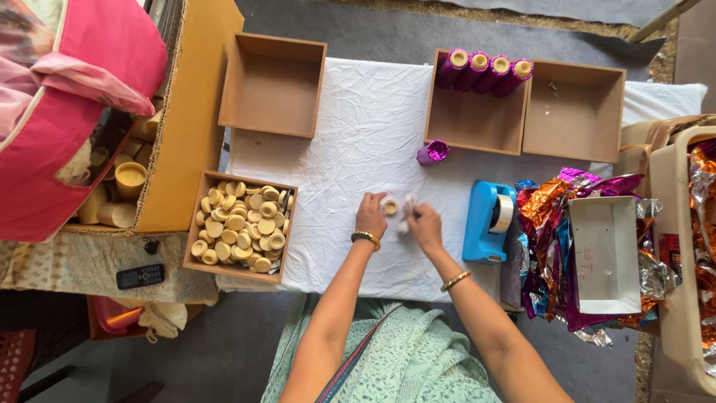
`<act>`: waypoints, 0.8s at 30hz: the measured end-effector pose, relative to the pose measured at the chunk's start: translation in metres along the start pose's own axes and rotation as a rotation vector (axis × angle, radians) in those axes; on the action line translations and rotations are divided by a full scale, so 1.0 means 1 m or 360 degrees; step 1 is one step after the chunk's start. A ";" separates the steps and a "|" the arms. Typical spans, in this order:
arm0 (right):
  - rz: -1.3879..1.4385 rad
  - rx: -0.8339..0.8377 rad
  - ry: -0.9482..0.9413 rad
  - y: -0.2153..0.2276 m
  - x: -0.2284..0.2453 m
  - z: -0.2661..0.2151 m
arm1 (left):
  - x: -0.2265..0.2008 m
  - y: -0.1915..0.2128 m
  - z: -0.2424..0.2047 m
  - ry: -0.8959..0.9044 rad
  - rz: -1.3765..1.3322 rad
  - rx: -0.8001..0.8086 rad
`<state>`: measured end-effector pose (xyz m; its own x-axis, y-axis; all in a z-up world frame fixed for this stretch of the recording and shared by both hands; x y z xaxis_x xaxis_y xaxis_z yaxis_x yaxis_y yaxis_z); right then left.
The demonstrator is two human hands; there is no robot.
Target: Wrapping small containers in decorative foil and packing them into boxes.
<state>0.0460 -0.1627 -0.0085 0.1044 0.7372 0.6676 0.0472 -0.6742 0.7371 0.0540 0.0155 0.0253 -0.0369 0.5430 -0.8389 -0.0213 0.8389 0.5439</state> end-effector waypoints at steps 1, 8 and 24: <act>0.0004 0.0009 -0.0009 0.002 0.008 0.006 | -0.002 -0.002 -0.003 0.0010 0.0005 0.0007; -0.0187 -0.0088 0.0559 -0.011 0.030 0.029 | 0.011 -0.028 0.000 0.0183 0.0108 -0.0057; -0.0103 0.0013 0.0608 0.000 0.046 0.040 | 0.019 -0.034 -0.001 0.0041 0.0138 -0.0085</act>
<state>0.0901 -0.1308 0.0181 -0.2766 0.7409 0.6120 0.0498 -0.6249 0.7791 0.0525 -0.0028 -0.0096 -0.0667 0.6115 -0.7884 -0.0699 0.7854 0.6151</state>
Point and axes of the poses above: each hand's wrist, its own z-axis towards the middle knuckle, its own y-axis out of the back of the hand, x = y × z, the point moved 2 cm from there along z, towards the middle knuckle, and after that the axes turned 6 degrees about -z, right-handed, at the moved point
